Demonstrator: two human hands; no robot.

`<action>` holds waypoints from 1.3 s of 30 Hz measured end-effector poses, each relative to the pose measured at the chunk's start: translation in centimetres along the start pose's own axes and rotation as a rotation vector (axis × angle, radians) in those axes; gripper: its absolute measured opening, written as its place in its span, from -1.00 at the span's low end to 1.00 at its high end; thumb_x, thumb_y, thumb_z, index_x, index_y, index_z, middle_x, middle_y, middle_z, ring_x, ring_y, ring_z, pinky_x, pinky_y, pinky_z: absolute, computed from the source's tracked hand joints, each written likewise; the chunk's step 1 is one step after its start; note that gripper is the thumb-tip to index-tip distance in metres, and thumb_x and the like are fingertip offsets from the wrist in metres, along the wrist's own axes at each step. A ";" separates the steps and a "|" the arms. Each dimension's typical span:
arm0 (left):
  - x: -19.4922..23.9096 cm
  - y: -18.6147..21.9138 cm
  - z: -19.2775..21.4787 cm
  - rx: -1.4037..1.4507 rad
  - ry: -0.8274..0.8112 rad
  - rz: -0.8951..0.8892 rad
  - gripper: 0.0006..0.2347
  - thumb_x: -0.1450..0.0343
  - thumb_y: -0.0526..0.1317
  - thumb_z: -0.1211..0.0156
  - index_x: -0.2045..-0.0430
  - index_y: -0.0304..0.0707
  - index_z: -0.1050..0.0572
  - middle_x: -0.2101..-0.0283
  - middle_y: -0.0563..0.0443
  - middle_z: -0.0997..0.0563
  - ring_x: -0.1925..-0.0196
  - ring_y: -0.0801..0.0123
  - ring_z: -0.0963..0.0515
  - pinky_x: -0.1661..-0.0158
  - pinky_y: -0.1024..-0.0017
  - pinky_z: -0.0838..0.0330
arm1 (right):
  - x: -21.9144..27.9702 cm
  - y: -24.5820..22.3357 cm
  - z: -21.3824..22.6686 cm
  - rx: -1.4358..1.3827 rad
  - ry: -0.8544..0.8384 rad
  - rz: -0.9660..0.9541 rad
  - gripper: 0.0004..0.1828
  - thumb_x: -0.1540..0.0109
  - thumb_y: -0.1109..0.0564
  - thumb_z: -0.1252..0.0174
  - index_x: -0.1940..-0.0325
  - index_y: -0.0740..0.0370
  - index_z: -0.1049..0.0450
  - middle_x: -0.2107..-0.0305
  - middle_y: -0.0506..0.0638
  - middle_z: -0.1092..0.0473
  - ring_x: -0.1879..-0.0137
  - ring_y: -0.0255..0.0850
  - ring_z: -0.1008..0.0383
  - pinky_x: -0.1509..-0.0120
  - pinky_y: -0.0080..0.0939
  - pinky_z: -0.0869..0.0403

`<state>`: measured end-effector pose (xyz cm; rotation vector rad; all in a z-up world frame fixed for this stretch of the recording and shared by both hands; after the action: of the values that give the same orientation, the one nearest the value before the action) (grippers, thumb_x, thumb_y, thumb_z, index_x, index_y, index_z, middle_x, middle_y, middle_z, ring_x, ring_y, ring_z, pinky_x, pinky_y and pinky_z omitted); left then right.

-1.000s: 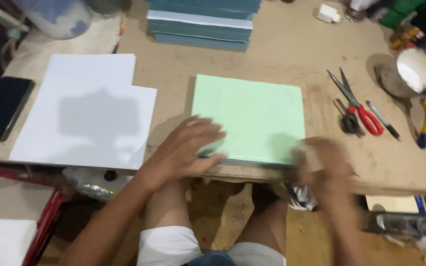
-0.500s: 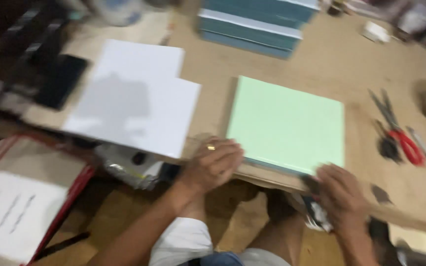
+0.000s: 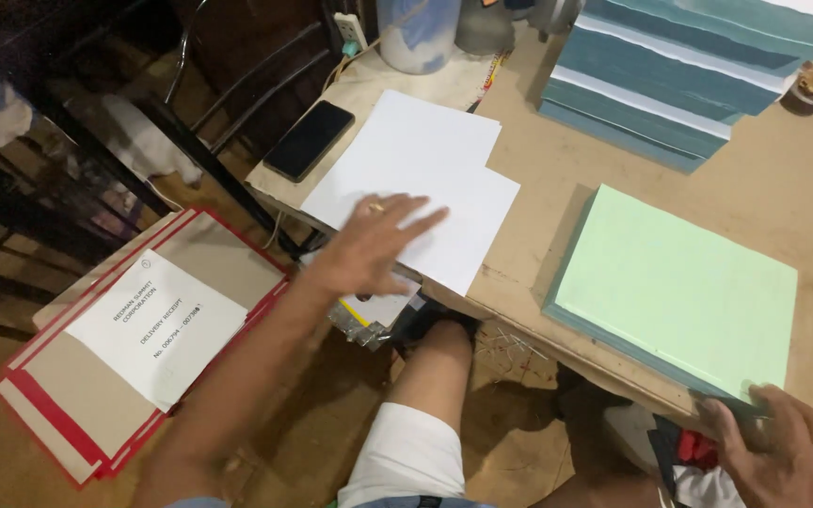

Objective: Manually binding a notepad by trimming paper edges with scissors, aligning the stack, and applying glue to the spine with a brush.

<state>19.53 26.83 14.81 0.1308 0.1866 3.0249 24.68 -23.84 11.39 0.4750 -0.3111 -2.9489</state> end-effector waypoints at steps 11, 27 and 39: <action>-3.4 -9.0 -3.6 0.137 -0.016 -0.197 -0.06 -0.15 -0.07 -0.61 -0.46 0.22 -0.10 -0.17 -0.11 -0.51 -0.12 -0.06 -0.49 0.01 0.10 -0.36 | 0.7 -0.1 -0.2 0.057 0.192 0.214 -0.30 -0.21 -0.39 -0.20 -0.32 -0.01 -0.60 -0.15 -0.03 -0.59 -0.28 -0.10 -0.60 -0.24 -0.18 -0.62; 3.5 3.7 13.1 0.519 0.963 -0.340 -0.74 -0.43 -0.51 -0.28 0.05 -0.31 -0.45 0.06 0.02 -0.63 0.09 0.40 -0.72 0.09 0.48 -0.53 | 2.9 -16.5 14.2 -1.080 0.157 0.074 -0.77 -0.23 -0.02 -0.21 0.22 0.14 -0.66 0.36 -0.01 -0.63 0.23 -0.23 -0.62 0.09 -0.26 -0.58; 1.4 15.4 5.4 1.991 0.601 -0.193 -0.58 -0.23 -0.47 -0.43 0.90 -0.04 -0.27 0.62 0.37 -0.32 0.55 0.74 -0.27 0.58 0.59 -0.13 | 5.1 -4.0 7.6 -1.147 0.250 -1.148 -0.52 -0.27 -0.38 -0.32 0.35 -0.18 -0.21 0.45 -0.31 -0.37 0.36 -0.49 -0.35 0.26 -0.43 -0.39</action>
<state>17.04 12.44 22.25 -0.5664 2.6347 1.3846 17.04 -19.42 16.08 0.9749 2.1616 -3.0741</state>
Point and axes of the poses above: each hand's wrist, its own x-axis away from the middle knuckle, its own z-axis out of the back of the hand, y = z × x, the point moved 8 cm from there along -x, towards the middle knuckle
